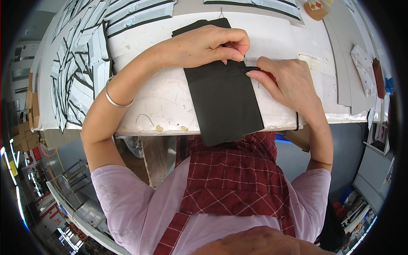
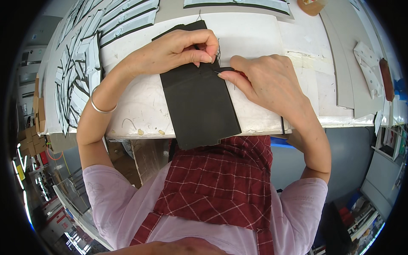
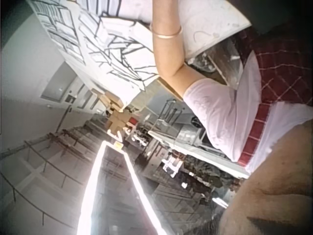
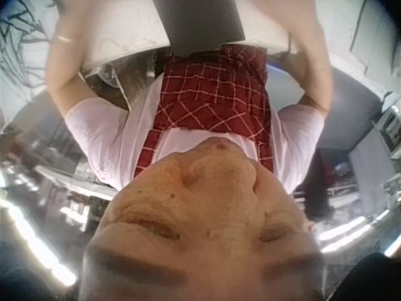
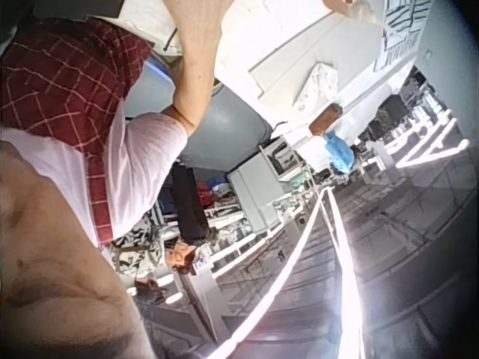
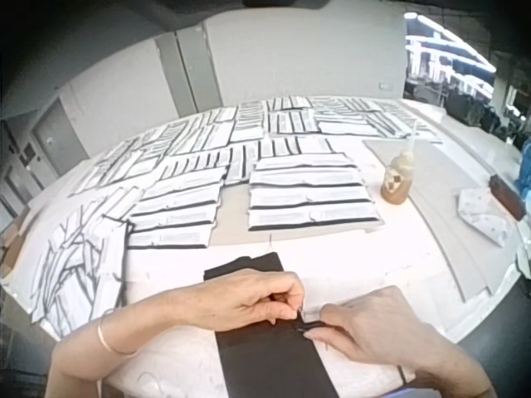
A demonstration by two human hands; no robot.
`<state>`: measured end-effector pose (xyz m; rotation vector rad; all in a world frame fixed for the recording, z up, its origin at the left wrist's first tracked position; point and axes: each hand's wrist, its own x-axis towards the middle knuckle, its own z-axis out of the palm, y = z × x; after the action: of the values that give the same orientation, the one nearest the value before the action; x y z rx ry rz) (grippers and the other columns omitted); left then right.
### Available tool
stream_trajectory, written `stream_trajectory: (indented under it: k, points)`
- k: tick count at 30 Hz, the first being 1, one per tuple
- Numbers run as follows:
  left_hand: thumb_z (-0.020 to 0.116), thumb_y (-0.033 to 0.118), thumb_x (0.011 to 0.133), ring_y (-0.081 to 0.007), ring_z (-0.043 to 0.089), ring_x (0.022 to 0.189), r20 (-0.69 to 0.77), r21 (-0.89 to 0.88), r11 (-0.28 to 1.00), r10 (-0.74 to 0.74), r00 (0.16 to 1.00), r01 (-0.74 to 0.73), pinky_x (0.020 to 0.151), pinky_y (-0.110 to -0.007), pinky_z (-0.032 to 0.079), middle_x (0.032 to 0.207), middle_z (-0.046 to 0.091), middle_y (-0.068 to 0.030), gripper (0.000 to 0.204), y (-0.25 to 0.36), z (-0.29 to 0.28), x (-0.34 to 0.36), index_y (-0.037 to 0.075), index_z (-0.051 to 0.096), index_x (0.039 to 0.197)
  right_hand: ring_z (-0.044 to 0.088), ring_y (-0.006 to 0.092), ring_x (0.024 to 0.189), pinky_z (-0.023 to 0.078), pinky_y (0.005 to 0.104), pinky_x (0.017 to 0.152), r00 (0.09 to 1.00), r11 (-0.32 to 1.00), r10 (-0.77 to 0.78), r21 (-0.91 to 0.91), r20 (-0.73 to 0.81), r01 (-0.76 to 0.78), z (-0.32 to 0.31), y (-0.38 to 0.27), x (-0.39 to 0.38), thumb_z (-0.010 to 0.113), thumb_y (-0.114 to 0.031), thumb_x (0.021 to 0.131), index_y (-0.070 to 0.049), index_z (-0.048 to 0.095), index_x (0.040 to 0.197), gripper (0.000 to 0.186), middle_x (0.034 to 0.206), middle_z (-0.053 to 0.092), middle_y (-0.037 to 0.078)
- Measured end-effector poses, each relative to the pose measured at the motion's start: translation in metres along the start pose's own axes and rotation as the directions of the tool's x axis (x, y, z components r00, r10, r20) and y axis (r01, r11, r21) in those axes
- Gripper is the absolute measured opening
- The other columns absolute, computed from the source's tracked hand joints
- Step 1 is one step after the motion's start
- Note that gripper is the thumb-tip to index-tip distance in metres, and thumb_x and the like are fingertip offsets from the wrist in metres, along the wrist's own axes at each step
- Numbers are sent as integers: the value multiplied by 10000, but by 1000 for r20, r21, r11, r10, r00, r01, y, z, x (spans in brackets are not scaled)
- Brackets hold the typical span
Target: Trim and notch small leather strips using hand snips at a production table.
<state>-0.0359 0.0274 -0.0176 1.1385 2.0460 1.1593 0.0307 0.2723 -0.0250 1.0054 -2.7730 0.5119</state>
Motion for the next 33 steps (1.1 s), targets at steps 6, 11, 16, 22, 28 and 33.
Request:
stream_trajectory:
  k: [6, 11, 16, 22, 28, 33]
  points:
    - [536, 181, 1049, -117, 590, 831, -81, -92, 996, -12, 997, 4, 749, -262, 496, 923, 597, -24, 133, -8, 8, -3, 63, 535, 990, 570, 300, 492, 429, 370, 483, 1000, 999, -14, 42, -1, 14, -1, 0, -3, 648, -420, 942, -74, 632, 759, 391, 520, 536, 98]
    - [586, 147, 1016, -115, 630, 904, -75, -274, 933, -261, 962, 232, 742, -267, 517, 949, 640, -25, 85, 35, -8, -43, 76, 569, 973, 592, 311, 522, 451, 346, 503, 977, 921, 213, 333, 11, -204, -16, -4, -20, 717, -403, 900, -73, 661, 861, 337, 580, 580, 106]
    - [776, 162, 815, -263, 660, 929, 448, 98, 951, -304, 841, 292, 808, -382, 519, 1037, 698, -66, 282, 98, -11, -139, 82, 681, 1068, 681, 258, 602, 520, 340, 553, 961, 832, 276, 494, 27, -253, -20, -36, -61, 798, -284, 804, -105, 681, 1002, 292, 677, 675, 67]
    - [796, 46, 748, -271, 637, 743, -44, 170, 941, -291, 956, 294, 675, -341, 500, 785, 648, -94, 159, 78, 22, -113, 19, 648, 801, 688, 290, 599, 533, 424, 539, 932, 909, 339, 302, -131, -289, 6, -72, -95, 717, -212, 769, -95, 660, 1126, 380, 646, 664, 104]
    - [708, -27, 826, -97, 516, 654, -133, 175, 951, -234, 963, 255, 604, -247, 414, 729, 557, -19, 375, 53, 45, -62, 27, 571, 1171, 679, 354, 646, 520, 440, 564, 895, 787, 428, 539, -124, -302, 27, -97, -101, 751, -232, 821, -40, 623, 1248, 486, 678, 670, 143]
    - [705, 33, 893, -74, 466, 619, 155, 363, 908, -281, 947, 210, 560, -221, 384, 734, 524, 16, 445, 56, 32, -29, 34, 559, 1313, 698, 266, 776, 529, 368, 671, 833, 469, 550, 850, -70, -238, 51, -103, -98, 738, -224, 886, 1, 626, 1230, 426, 836, 704, 161]
